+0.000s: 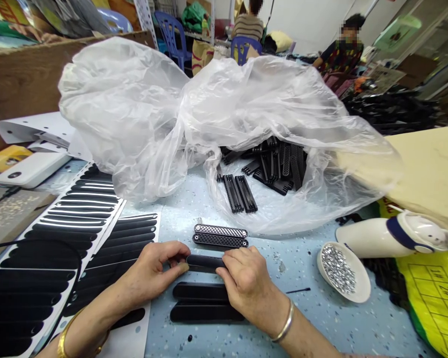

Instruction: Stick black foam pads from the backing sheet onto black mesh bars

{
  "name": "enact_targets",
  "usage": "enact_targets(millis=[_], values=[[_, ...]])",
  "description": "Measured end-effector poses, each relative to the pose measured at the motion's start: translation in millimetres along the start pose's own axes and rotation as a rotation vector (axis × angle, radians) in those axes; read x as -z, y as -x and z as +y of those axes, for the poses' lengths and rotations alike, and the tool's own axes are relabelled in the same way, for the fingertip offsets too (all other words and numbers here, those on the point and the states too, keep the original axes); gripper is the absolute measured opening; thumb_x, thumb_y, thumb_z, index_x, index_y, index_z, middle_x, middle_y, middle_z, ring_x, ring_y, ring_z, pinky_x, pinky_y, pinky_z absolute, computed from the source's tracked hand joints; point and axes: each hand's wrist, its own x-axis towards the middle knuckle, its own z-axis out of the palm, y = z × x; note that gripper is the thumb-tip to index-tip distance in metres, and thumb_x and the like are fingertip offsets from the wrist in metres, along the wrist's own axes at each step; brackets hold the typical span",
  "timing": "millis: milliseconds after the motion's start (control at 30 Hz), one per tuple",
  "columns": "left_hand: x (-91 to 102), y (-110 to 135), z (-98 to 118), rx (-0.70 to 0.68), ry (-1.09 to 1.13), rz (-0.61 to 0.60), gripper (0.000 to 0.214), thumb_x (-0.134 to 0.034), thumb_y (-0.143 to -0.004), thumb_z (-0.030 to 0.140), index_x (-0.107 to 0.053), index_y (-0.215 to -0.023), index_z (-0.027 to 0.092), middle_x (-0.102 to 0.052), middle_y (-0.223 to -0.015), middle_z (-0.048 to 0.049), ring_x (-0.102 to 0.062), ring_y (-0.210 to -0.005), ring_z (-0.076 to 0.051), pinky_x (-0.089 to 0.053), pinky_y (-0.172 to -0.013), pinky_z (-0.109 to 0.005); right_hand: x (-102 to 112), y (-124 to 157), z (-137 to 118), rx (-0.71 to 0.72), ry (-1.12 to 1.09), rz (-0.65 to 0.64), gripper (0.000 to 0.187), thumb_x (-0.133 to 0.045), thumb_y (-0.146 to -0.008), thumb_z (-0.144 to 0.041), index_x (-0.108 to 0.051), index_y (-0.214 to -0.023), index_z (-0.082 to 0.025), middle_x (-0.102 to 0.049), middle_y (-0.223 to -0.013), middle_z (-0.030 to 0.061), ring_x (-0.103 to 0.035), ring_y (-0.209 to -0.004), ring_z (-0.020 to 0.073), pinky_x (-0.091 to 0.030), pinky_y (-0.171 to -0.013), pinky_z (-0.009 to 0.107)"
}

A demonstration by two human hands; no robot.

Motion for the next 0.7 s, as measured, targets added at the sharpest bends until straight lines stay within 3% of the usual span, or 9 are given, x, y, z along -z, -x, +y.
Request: enact_targets(millis=[267,433,700], values=[[0.1,-0.2,1.9,0.016,0.015,-0.001,0.018,-0.055,-0.075,0.022,-0.071,-0.082,0.017,-0.069,-0.07,-0.0016,-0.061,-0.064,-0.016,-0.05,-0.064,-0.029,0.8,-2.5,-0.1,0.004,-0.007,-0.018,0.016,-0.055,-0.093,-0.018,-0.071,-0.089,-0.015,-0.072,-0.081,0.01,-0.066,-0.075,0.0234,-0.047,-0.068,0.038],[-1.6,1.5,-2.2,-0.011,-0.004,0.091,0.025,-0.058,-0.075,0.021,-0.074,-0.094,0.018,-0.068,-0.069,0.0008,-0.06,-0.06,-0.014,-0.048,-0.061,-0.027,1.4,-3.1,0.4,-0.013,-0.014,-0.037,0.017,-0.055,-0.093,-0.02,-0.07,-0.088,-0.015,-0.07,-0.078,0.0086,-0.064,-0.072,0.0216,-0.046,-0.066,0.036],[-2.7,1.4,-9.8,-0.088,-0.04,0.089,0.017,-0.058,-0.078,0.021,-0.073,-0.087,0.019,-0.069,-0.066,0.0022,-0.06,-0.059,-0.013,-0.048,-0.06,-0.025,-5.0,0.0,6.7,-0.08,-0.105,0.024,0.013,-0.061,-0.091,-0.023,-0.072,-0.089,-0.017,-0.073,-0.077,0.0073,-0.066,-0.07,0.0202,-0.049,-0.067,0.035]])
